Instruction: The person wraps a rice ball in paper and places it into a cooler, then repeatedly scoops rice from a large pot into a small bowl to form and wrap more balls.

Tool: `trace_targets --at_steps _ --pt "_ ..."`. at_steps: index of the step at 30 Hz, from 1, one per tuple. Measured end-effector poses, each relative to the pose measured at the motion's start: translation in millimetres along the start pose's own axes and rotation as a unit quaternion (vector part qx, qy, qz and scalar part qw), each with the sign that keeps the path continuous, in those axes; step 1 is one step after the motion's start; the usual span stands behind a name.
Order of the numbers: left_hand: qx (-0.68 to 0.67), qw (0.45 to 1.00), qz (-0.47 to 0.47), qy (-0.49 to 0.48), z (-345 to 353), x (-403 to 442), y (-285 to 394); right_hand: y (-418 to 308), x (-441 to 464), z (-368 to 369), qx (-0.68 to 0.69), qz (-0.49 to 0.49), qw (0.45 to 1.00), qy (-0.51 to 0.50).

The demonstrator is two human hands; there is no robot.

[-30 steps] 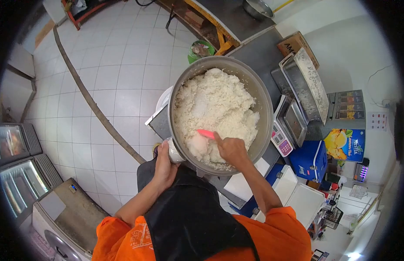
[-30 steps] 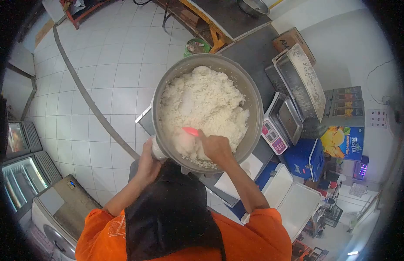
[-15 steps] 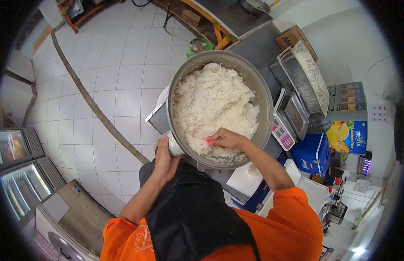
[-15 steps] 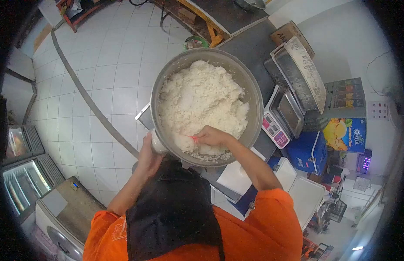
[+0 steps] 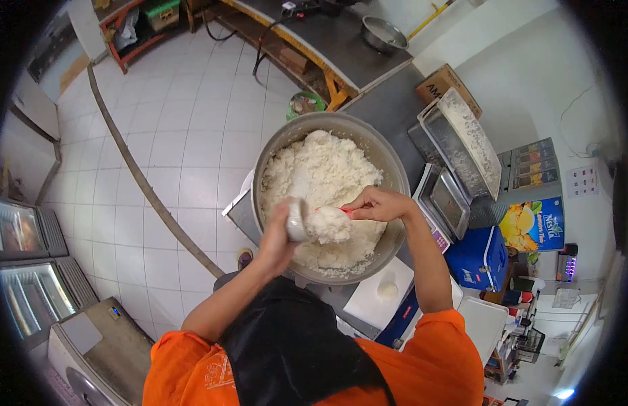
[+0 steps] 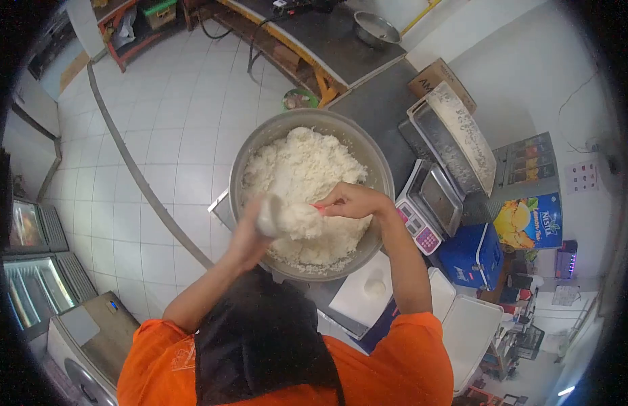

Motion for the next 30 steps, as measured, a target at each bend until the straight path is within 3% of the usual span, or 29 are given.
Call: trace_targets --at_steps 1,2,3,7,9,10,12,13,15,19,22,24,27,30 --pt "0.006 1.000 0.004 -0.005 11.6 12.1 -6.4 -19.5 4.1 0.2 -0.006 -0.003 1.000 0.006" --pt "0.002 0.999 -0.034 -0.029 24.0 24.2 -16.0 -41.8 14.2 5.9 -0.194 0.069 0.978 0.020" --pt "-0.001 0.996 -0.075 -0.053 30.6 34.6 -24.6 -63.9 19.7 11.9 -0.371 0.144 0.917 0.035" --pt "-0.041 0.988 -0.116 -0.098 37.5 69.6 -32.5 -133.9 11.6 31.0 -0.490 0.185 0.844 0.114" --pt "-0.100 0.983 -0.104 -0.118 47.5 69.5 -24.5 -146.3 -14.7 24.6 -0.501 0.251 0.793 0.241" --pt "-0.096 0.983 -0.103 -0.120 50.7 67.3 -21.3 -145.6 -28.3 24.0 -0.502 0.251 0.791 0.244" --pt "-0.124 0.981 -0.096 -0.113 54.4 62.3 -16.9 -137.6 -57.0 23.6 -0.261 0.210 0.853 0.401" --pt "-0.124 0.981 -0.095 -0.114 55.9 62.5 -15.9 -112.1 -58.9 39.7 -0.261 0.209 0.852 0.402" --pt "-0.104 0.982 -0.088 -0.129 59.1 63.1 -17.1 -38.4 -60.0 76.5 -0.050 0.180 0.879 0.440" --pt "-0.066 0.976 -0.112 -0.174 38.1 83.8 -35.7 -35.4 -44.5 98.6 -0.107 0.255 0.879 0.389" --pt "-0.016 0.984 -0.133 -0.119 35.3 73.6 -38.5 -45.6 -65.8 82.1 -0.081 0.296 0.887 0.347" --pt "-0.006 0.987 -0.112 -0.115 33.7 76.2 -43.4 -49.5 -57.5 76.4 -0.039 0.270 0.881 0.386" --pt "0.006 0.982 -0.109 -0.156 25.3 79.5 -33.1 -46.0 -47.1 75.9 -0.146 0.231 0.894 0.356" --pt "-0.050 0.993 -0.054 -0.088 21.6 56.1 4.0 -48.9 -56.7 78.6 -0.093 0.232 0.902 0.351"
Point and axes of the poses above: each hand's wrist, its own x-axis towards the middle knuckle, its own z-axis out of the palm, y = z × x, the point moved 3 cm from there along x, towards the middle knuckle, and after that the axes turned 8 degrees about -z, right-handed, at the moved point
